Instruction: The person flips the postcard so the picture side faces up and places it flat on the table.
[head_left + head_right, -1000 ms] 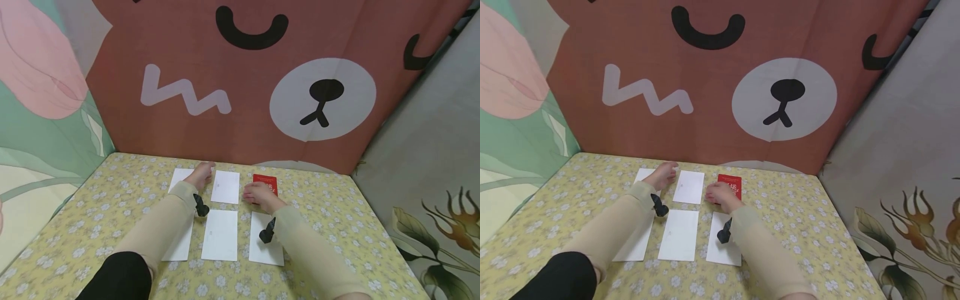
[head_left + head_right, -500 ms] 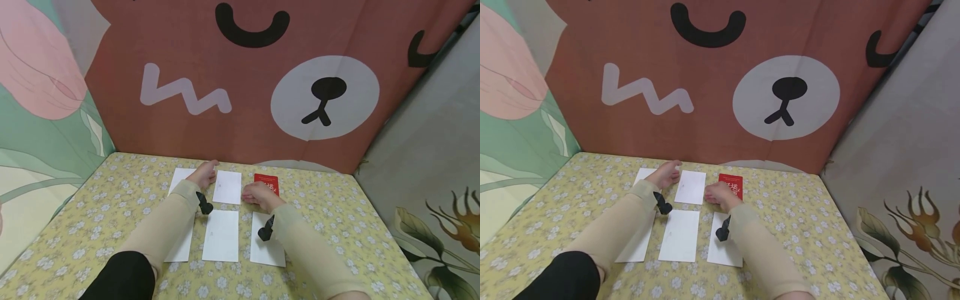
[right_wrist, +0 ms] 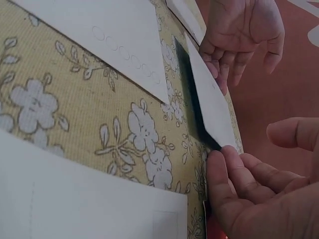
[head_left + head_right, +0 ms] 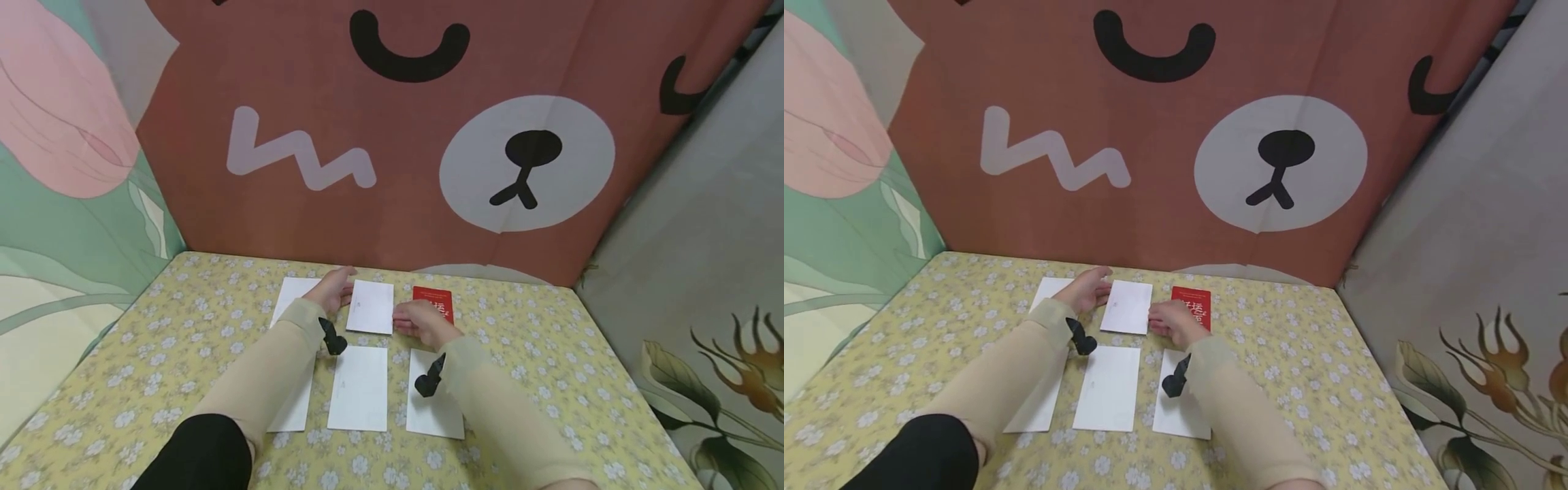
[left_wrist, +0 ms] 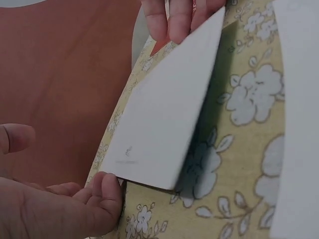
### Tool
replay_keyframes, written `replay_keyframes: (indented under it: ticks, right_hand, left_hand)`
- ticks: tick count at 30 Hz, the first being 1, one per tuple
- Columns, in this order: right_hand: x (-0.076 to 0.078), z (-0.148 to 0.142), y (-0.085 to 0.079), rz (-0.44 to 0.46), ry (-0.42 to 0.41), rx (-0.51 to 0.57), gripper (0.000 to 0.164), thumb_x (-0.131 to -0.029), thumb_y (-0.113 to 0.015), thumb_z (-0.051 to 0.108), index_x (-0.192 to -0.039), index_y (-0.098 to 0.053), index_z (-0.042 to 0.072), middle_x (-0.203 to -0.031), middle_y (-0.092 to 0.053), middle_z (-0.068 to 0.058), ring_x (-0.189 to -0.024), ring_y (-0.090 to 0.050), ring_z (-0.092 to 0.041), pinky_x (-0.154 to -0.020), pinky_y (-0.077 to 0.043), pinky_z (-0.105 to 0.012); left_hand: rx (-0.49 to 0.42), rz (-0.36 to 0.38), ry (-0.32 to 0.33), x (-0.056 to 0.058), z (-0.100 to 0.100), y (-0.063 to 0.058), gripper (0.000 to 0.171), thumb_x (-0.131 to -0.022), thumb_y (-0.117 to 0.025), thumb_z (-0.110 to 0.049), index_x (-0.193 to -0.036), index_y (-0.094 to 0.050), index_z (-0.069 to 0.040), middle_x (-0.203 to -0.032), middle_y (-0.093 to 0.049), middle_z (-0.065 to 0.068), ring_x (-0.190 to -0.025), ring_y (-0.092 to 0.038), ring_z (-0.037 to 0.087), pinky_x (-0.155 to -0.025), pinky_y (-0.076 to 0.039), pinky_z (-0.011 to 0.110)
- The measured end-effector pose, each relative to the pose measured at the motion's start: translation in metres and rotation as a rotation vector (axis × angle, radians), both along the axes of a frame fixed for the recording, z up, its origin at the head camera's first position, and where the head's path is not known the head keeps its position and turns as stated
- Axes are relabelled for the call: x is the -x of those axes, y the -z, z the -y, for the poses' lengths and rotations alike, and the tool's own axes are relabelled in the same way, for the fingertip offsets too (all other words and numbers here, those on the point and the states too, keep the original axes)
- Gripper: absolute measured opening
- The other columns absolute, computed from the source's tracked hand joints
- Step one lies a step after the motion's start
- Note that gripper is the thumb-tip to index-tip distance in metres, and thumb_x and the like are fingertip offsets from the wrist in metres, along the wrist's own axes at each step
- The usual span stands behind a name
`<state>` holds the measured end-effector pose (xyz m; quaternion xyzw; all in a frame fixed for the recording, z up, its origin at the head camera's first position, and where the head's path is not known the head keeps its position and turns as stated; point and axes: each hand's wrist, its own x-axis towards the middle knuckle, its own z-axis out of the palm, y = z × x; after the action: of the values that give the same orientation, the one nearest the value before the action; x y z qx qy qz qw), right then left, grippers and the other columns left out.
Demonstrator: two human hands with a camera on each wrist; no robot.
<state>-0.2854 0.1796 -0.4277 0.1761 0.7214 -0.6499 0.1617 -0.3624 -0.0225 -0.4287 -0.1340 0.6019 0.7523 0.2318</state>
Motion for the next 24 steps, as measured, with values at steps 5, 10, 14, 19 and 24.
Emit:
replay_keyframes:
  ticks: [5,10,14,19,24]
  right_hand:
    - [0.000,-0.001,0.004,-0.012,-0.012,0.049,0.038,-0.103,-0.060,0.009,-0.138,-0.056,-0.005,-0.121,-0.065,-0.017,-0.105,-0.066,-0.025,-0.095,-0.055,-0.039]
    - [0.000,0.002,0.007,-0.021,-0.052,0.070,0.044,-0.104,-0.058,0.002,-0.146,-0.049,-0.007,-0.132,-0.059,-0.022,-0.106,-0.065,-0.025,-0.098,-0.055,-0.040]
    - [-0.003,0.008,0.005,-0.024,-0.031,0.048,0.048,-0.103,-0.058,0.003,-0.148,-0.046,-0.008,-0.136,-0.056,-0.023,-0.105,-0.064,-0.026,-0.098,-0.054,-0.039]
    - [-0.006,0.015,-0.003,-0.012,0.023,0.055,0.046,-0.105,-0.057,0.011,-0.147,-0.047,-0.006,-0.139,-0.052,-0.022,-0.115,-0.059,-0.030,-0.102,-0.051,-0.040]
    - [-0.003,0.015,-0.004,-0.003,0.058,0.108,0.045,-0.105,-0.055,0.009,-0.147,-0.047,-0.005,-0.139,-0.051,-0.021,-0.117,-0.054,-0.030,-0.106,-0.048,-0.040]
  left_hand:
    - [0.010,-0.014,0.011,0.003,0.000,0.003,0.065,-0.105,-0.050,-0.024,-0.163,-0.024,-0.010,-0.154,-0.036,0.023,-0.101,-0.045,0.021,-0.090,-0.045,0.032]
    - [0.013,-0.013,0.005,0.000,0.000,0.003,0.063,-0.105,-0.050,-0.024,-0.162,-0.027,-0.010,-0.149,-0.042,0.022,-0.093,-0.044,0.018,-0.087,-0.041,0.031]
    - [0.022,-0.026,0.027,-0.005,-0.003,-0.002,0.065,-0.104,-0.050,-0.025,-0.162,-0.024,-0.010,-0.153,-0.036,0.022,-0.102,-0.038,0.021,-0.089,-0.035,0.032]
    - [0.096,-0.035,0.051,-0.007,-0.005,-0.009,0.072,-0.102,-0.052,-0.026,-0.163,-0.016,-0.012,-0.148,-0.033,0.020,-0.095,-0.037,0.022,-0.075,-0.032,0.030]
    - [0.126,-0.024,0.076,-0.007,-0.001,-0.007,0.077,-0.100,-0.052,-0.027,-0.164,-0.014,-0.012,-0.155,-0.030,0.021,-0.113,-0.039,0.025,-0.074,-0.039,0.031]
